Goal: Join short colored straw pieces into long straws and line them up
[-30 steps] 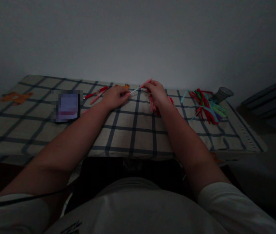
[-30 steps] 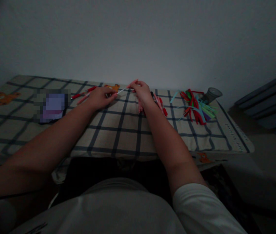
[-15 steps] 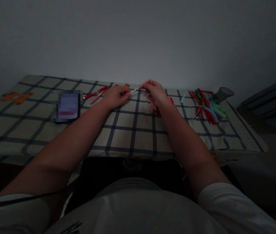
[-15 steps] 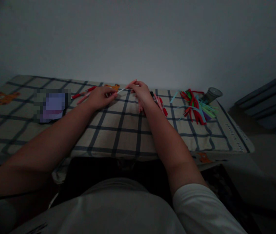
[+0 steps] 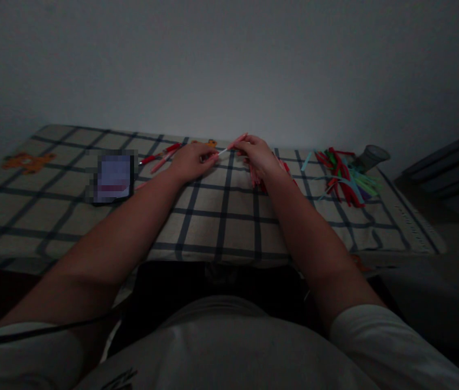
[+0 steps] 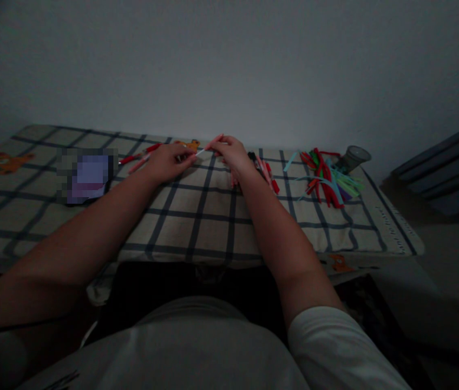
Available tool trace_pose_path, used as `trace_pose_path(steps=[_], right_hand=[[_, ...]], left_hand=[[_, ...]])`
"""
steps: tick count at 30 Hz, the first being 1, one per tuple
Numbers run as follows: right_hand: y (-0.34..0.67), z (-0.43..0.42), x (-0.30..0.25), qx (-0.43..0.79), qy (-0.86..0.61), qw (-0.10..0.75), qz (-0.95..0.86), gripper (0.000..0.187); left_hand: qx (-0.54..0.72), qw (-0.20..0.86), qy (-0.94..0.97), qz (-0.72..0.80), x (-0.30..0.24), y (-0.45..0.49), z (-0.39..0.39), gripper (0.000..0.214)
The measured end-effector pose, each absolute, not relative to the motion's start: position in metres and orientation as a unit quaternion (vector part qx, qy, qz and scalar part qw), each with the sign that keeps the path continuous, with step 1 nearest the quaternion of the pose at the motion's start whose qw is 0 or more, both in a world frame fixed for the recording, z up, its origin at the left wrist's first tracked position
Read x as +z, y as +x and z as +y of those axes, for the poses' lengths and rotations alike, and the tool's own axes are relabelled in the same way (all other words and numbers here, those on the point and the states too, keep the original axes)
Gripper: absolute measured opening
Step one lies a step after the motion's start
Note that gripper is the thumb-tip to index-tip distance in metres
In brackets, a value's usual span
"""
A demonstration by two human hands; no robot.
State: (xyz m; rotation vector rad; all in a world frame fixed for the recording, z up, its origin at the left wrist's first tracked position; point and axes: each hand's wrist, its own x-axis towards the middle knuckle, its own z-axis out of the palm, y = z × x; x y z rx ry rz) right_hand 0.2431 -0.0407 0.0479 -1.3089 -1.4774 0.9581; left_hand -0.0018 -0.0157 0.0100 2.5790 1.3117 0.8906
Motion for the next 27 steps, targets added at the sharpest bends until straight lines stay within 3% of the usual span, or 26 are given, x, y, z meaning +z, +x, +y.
trace_pose_path(steps=[27], right_hand=[[0.2362,-0.0433,0.0445,0.4,-0.511,0.417,-0.637,0.006]], left_hand=[[0.287,0.051,0.871,0.395,0.0155,0.0015,-0.0211,0.047]])
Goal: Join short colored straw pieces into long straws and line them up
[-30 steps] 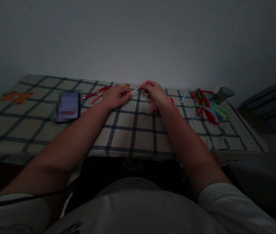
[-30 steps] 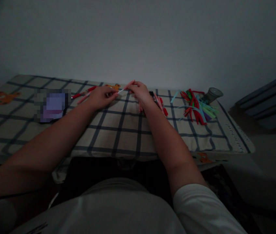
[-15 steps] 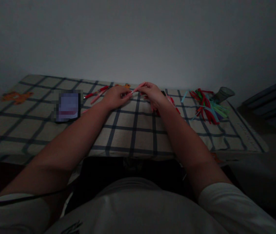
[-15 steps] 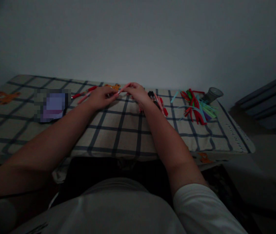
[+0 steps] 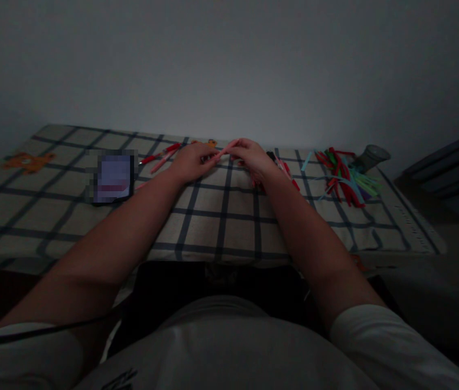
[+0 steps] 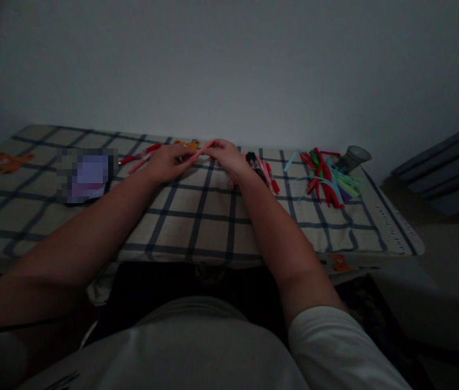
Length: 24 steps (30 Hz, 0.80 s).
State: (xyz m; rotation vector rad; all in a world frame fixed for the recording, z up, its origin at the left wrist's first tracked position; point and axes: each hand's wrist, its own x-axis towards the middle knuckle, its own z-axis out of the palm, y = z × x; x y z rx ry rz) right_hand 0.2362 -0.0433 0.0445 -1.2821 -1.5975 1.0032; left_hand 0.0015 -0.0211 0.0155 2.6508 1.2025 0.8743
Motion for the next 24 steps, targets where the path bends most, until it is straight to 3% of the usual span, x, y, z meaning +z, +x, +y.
trace_pose_path(steps=[13,24], right_hand=[[0.24,-0.034,0.036,0.426,-0.479,0.44,-0.629,0.008],[0.238,-0.038,0.038,0.44,-0.468,0.43,-0.634,0.011]], left_hand=[[0.288,0.016,0.886,0.362,0.009,-0.003,-0.013,0.063],[0.296,0.012,0.883,0.363,0.009,-0.002,-0.016,0.061]])
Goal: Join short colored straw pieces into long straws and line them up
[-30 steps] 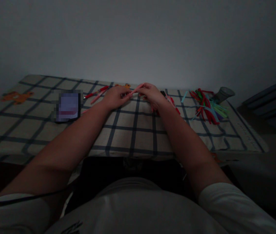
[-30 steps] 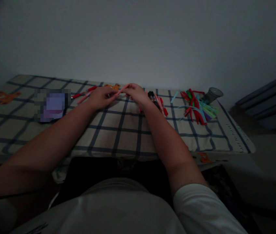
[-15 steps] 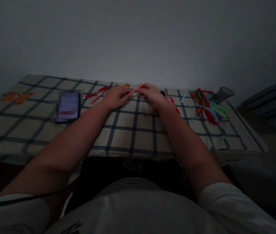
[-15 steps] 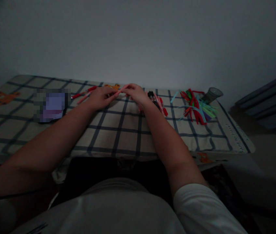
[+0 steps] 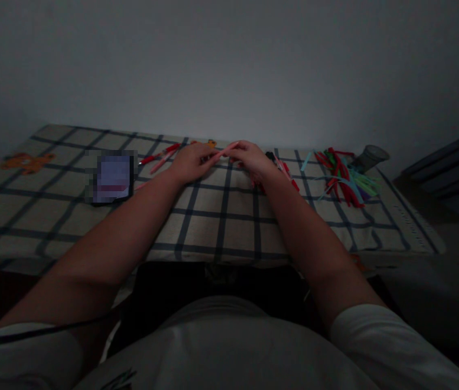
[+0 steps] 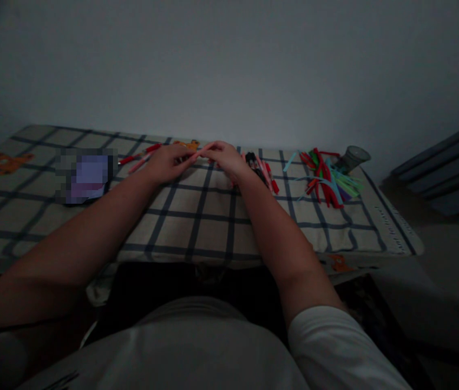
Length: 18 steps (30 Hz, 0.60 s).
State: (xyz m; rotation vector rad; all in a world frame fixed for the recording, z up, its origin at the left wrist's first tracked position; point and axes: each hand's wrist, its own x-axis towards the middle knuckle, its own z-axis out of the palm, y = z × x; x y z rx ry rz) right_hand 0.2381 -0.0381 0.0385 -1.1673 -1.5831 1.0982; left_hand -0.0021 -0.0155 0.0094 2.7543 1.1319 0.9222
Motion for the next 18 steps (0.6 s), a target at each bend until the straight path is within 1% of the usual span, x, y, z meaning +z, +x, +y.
trace_pose_path(steps=[3,12,18], right_hand=[[0.239,-0.0341,0.0351,0.438,-0.473,0.432,-0.631,0.013],[0.2375,-0.0373,0.0376,0.459,-0.483,0.433,-0.607,0.028],[0.2357,-0.0401,0.0397,0.471,-0.481,0.435,-0.598,0.034]], left_hand=[[0.29,0.012,0.884,0.366,0.0095,-0.0021,-0.0151,0.059],[0.279,-0.01,0.876,0.393,0.0096,-0.0013,-0.0137,0.049],[0.286,-0.015,0.873,0.395,0.0075,-0.0027,-0.01,0.042]])
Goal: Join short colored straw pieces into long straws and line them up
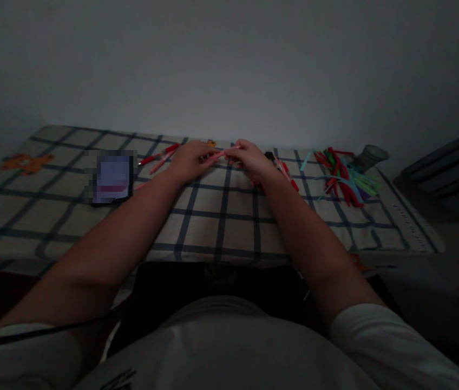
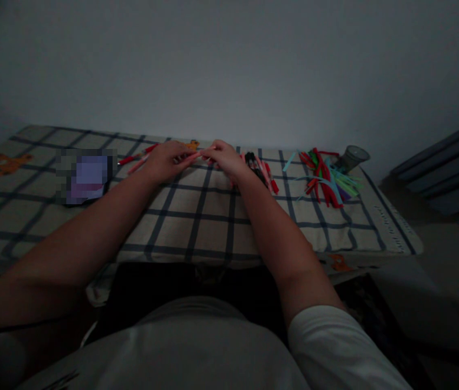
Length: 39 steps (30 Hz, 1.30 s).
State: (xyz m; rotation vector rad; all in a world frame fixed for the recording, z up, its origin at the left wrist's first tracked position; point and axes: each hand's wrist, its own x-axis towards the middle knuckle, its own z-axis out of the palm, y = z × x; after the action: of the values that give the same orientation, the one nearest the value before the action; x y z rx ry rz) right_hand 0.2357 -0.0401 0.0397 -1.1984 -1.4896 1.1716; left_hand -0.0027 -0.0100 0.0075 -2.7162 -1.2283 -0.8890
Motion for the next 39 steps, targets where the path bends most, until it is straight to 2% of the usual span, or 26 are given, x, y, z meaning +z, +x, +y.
trace_pose_path(steps=[21,30,39], right_hand=[[0.2309,-0.0373,0.0385,0.453,-0.486,0.42,-0.617,0.051],[0.2366,-0.0384,0.0416,0.435,-0.482,0.478,-0.591,0.017],[0.2365,-0.0342,0.0416,0.415,-0.479,0.48,-0.607,0.019]], left_hand=[[-0.303,-0.015,-0.867,-0.396,0.0081,0.0003,-0.0149,0.05],[-0.33,-0.029,-0.848,-0.415,0.0048,-0.0026,-0.0112,0.061],[-0.314,-0.031,-0.858,-0.406,0.0064,-0.0032,-0.0131,0.06]])
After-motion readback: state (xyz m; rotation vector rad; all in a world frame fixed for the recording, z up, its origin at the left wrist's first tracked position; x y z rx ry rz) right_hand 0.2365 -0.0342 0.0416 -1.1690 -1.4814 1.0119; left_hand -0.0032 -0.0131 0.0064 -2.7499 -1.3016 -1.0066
